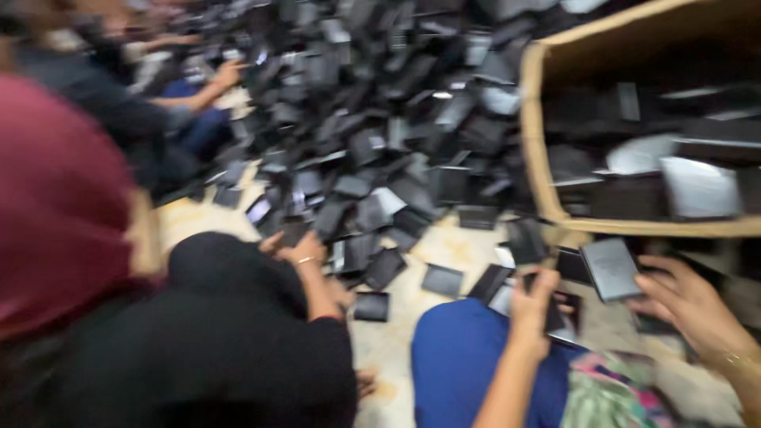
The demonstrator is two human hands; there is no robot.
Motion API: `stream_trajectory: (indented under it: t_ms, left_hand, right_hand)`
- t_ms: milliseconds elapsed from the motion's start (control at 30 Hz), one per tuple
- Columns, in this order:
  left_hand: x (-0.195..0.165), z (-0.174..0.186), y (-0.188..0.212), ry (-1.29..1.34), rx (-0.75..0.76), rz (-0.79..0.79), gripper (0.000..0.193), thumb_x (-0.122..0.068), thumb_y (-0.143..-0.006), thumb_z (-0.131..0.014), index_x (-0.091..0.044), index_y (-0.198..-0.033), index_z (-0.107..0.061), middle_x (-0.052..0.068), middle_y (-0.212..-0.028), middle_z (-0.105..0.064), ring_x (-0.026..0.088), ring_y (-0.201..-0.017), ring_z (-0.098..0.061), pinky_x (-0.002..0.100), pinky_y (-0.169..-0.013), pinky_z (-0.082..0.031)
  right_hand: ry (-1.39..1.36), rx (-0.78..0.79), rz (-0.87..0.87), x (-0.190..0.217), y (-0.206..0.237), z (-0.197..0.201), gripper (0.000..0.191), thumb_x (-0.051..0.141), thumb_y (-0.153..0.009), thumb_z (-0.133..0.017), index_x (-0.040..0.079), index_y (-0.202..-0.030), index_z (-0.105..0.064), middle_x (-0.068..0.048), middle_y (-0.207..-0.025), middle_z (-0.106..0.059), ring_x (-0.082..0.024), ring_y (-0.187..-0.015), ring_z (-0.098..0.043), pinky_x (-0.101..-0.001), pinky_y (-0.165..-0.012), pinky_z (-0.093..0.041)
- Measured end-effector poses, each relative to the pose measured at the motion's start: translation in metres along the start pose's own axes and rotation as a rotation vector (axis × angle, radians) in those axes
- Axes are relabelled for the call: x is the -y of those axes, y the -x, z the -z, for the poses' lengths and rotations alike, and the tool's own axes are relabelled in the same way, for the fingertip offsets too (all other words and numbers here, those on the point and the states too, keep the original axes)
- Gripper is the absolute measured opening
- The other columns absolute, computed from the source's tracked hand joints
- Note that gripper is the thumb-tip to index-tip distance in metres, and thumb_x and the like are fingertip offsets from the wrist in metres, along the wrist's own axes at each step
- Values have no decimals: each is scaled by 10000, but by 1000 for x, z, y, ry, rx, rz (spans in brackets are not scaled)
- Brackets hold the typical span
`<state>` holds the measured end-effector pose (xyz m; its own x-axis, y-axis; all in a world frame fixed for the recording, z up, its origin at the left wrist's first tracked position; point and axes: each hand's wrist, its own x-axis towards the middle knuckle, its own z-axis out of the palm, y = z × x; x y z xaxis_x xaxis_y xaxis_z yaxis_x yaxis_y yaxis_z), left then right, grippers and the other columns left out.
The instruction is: The person sits on the floor and repeatedly picks up small black plastic combs from a large pile, opens them to inspect the interior, and places them into a cardboard box. The action is continuous and repetitive, with the person handling the combs one at a time.
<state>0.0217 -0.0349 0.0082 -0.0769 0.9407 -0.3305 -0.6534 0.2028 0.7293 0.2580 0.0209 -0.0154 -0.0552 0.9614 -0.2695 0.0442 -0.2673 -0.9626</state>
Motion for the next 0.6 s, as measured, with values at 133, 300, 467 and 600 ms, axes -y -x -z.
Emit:
stream_trajectory:
  t_ms: [133, 300, 467, 600]
  left_hand:
    - [-4, -11, 15, 31, 87, -28, 352, -219, -897, -782, -140, -1196, -614, 1, -1084, -666, 115, -989, -665, 271, -883, -568]
    - [-10, -23, 31, -57, 83, -137, 318, -215, -920, -726, -97, -1199, -631, 40, -1097, -651, 133, -992, -631, 273, -886, -532]
    - [-15, -27, 36, -173, -17, -187, 341, -385, -1029, -570, -115, -1231, -623, 19, -1166, -624, 115, -1060, -584, 263, -959, -472]
    - [-16, -33, 34, -272, 18, -287, 529, -502, -1071, -334, -114, -1307, -606, 27, -1271, -601, 133, -1168, -558, 270, -1032, -430]
  right_hand:
    - [-93, 151, 113, -17, 27, -46, 692, 223, -858, -760, 24, -1428, -421, -209, -1354, -518, -396, -967, -734, -492, -766, -637]
    - [725, 0, 245, 11, 69, -72, 779, 401, -721, -857, 54, -1349, -553, -168, -1254, -645, -290, -1034, -730, -398, -873, -605]
    - [736, -45, 160, 33, 79, -81, 851, 403, -729, -882, 92, -1441, -534, -179, -1310, -703, -262, -1134, -733, -367, -984, -574]
    - [356, 51, 98, 24, 74, -76, 878, 358, -785, -822, 100, -1538, -454, -224, -1286, -717, -294, -1205, -705, -395, -1004, -541]
